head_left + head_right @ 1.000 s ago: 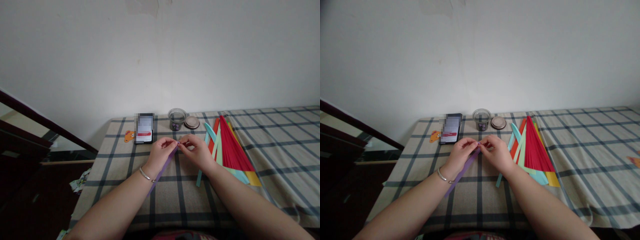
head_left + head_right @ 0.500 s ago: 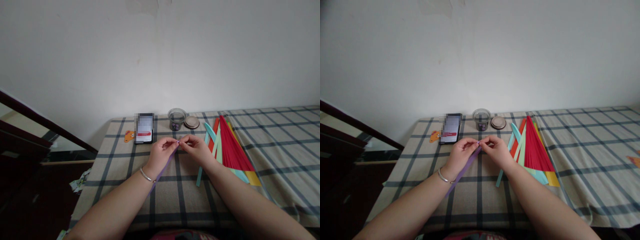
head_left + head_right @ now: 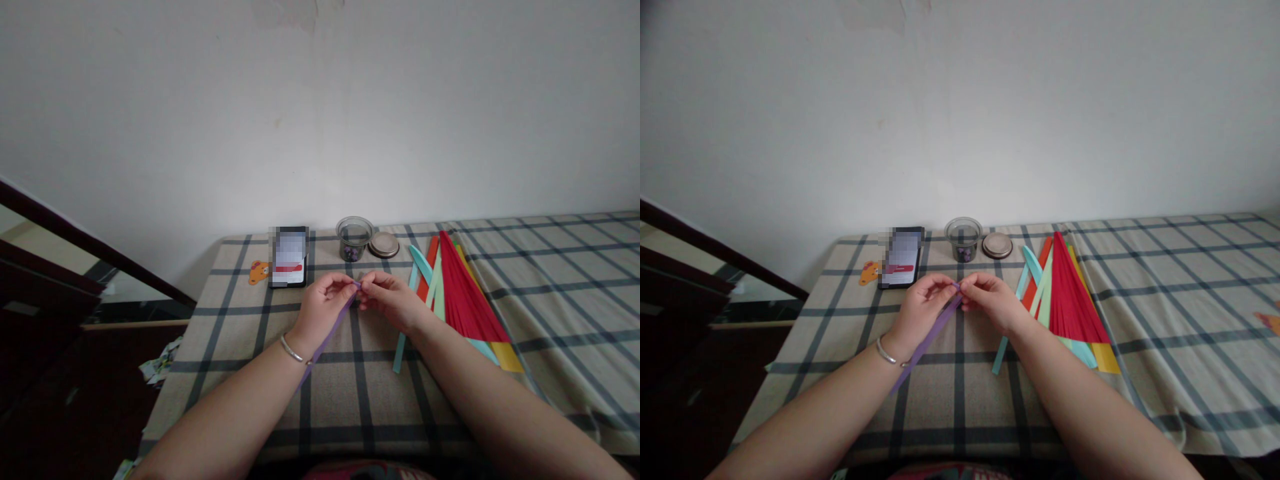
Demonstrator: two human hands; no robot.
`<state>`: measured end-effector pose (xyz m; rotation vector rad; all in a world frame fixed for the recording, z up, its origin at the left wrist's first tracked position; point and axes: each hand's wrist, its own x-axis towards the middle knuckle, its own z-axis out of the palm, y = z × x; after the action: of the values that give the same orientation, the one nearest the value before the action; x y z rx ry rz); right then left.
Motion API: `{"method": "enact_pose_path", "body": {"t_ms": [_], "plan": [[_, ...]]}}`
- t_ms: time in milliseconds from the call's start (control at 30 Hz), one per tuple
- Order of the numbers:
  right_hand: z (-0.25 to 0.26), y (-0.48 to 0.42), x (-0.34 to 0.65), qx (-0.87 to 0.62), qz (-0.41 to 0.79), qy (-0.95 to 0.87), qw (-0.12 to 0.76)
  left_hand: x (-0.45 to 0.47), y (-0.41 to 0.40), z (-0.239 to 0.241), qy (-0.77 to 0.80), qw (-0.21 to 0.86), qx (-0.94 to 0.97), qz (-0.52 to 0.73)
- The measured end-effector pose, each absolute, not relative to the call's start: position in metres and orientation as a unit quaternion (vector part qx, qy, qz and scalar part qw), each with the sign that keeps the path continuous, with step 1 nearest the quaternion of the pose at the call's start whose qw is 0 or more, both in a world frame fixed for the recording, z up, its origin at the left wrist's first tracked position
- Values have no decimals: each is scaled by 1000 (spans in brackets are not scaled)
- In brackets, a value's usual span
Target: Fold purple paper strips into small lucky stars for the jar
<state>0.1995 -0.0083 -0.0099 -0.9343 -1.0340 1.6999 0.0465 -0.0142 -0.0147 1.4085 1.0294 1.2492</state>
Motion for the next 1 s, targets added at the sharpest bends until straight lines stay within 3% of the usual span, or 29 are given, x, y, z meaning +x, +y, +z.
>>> {"method": "enact_pose_path", "body": {"t_ms": [600,733,1000], "plan": [[-18,-8,201,-471,458,-590,469,45,-10,-18,448,487,567,490],[-17,-8,201,-472,465,-588,464,45,-10,-19,442,487,575,487],[-11,-6,199,-427,600,-498,458,45,-14,-17,400,440,632,497]]}}
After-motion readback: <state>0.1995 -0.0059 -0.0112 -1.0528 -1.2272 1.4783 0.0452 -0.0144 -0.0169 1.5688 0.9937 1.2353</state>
